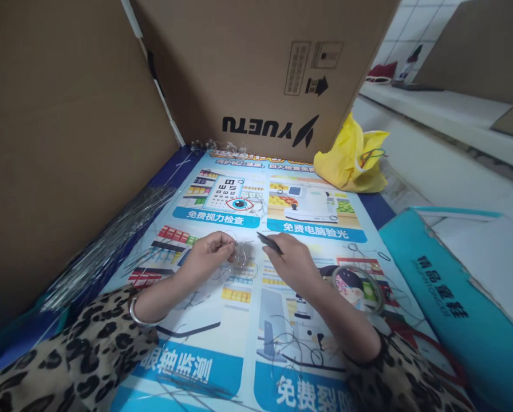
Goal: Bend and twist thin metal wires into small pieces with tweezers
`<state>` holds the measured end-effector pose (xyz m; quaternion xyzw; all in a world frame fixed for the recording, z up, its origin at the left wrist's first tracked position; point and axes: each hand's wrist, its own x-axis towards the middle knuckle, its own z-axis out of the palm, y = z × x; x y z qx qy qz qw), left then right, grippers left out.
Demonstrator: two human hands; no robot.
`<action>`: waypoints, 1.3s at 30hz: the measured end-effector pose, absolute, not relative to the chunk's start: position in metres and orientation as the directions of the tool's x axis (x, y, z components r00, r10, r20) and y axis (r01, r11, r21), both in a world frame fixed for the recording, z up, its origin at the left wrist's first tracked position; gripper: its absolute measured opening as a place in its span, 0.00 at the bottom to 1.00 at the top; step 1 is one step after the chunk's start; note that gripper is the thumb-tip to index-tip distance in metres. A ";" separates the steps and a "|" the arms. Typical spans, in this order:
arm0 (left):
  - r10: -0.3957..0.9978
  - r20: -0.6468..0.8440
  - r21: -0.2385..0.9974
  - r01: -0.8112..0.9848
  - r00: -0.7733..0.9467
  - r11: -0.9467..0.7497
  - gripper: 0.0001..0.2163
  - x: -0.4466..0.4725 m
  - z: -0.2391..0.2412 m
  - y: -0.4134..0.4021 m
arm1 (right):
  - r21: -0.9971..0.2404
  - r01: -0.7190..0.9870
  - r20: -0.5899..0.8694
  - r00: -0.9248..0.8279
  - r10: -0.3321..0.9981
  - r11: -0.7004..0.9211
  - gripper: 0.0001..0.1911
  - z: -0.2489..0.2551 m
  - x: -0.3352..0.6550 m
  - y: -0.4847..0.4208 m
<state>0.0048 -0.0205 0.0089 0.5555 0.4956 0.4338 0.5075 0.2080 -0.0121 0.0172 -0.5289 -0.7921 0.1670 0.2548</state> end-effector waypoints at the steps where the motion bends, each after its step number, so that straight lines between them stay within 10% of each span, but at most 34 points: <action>1: 0.988 -0.036 0.996 0.091 0.151 0.022 0.05 0.006 0.010 -0.022 | -0.635 0.710 0.175 -0.251 0.952 0.304 0.14 0.018 0.206 -0.013; 13: 0.957 0.084 0.943 0.289 0.279 -0.167 0.06 0.009 0.003 -0.030 | -0.872 0.466 0.048 -0.224 0.973 0.150 0.14 0.023 0.191 -0.021; 27: 0.941 0.100 0.968 0.187 0.325 -0.167 0.09 0.009 0.027 -0.033 | -0.795 0.535 0.144 -0.289 0.947 0.284 0.15 0.023 0.187 -0.025; 39: 0.889 0.308 0.707 0.544 0.338 -0.452 0.05 0.009 0.032 -0.031 | -0.642 0.643 0.224 -0.364 0.904 0.417 0.15 0.028 0.183 -0.029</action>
